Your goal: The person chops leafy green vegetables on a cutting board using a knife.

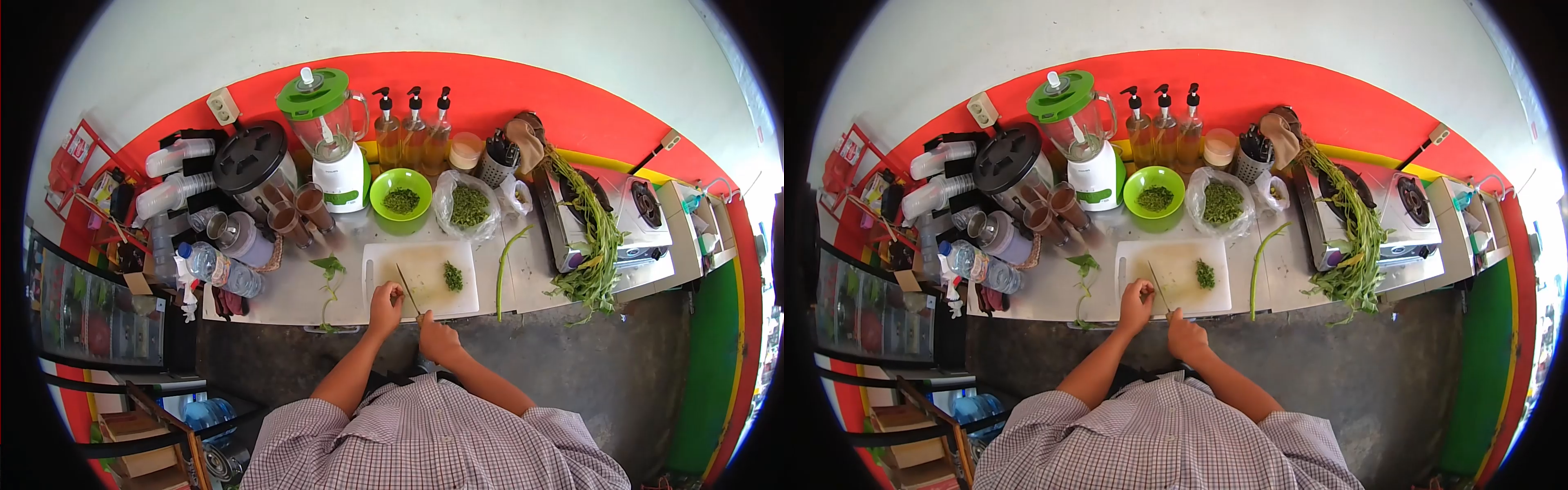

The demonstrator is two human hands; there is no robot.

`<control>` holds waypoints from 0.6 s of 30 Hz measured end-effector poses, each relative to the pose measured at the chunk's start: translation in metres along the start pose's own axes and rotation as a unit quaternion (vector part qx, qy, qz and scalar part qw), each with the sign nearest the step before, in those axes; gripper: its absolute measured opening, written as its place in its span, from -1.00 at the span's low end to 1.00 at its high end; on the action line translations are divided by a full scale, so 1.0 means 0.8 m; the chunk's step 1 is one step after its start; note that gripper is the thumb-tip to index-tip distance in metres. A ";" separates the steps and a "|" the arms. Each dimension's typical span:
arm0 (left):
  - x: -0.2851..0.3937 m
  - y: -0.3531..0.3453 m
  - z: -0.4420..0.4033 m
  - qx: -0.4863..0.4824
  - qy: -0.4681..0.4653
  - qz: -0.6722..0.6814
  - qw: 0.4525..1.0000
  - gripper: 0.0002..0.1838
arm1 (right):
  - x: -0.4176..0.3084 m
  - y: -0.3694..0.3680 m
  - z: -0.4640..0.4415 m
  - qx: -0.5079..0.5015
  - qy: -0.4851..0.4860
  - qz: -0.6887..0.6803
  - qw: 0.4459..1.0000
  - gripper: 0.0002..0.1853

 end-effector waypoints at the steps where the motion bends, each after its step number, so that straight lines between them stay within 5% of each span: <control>1: -0.002 -0.001 0.000 0.001 -0.008 0.005 1.000 -0.78 | -0.001 -0.007 0.003 0.002 0.000 -0.002 1.000 -0.28; 18: -0.008 0.001 0.007 0.037 -0.027 0.031 0.998 -0.88 | -0.005 -0.020 -0.003 0.004 -0.001 -0.022 1.000 -0.38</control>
Point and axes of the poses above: each hand's wrist, its own z-axis away from the middle knuckle, its own y-axis out of the back of the hand, x = y × z, the point moved 2 cm from there along -z, towards the middle knuckle, and after that the axes turned 11 degrees about -y, right-handed, at the moved point
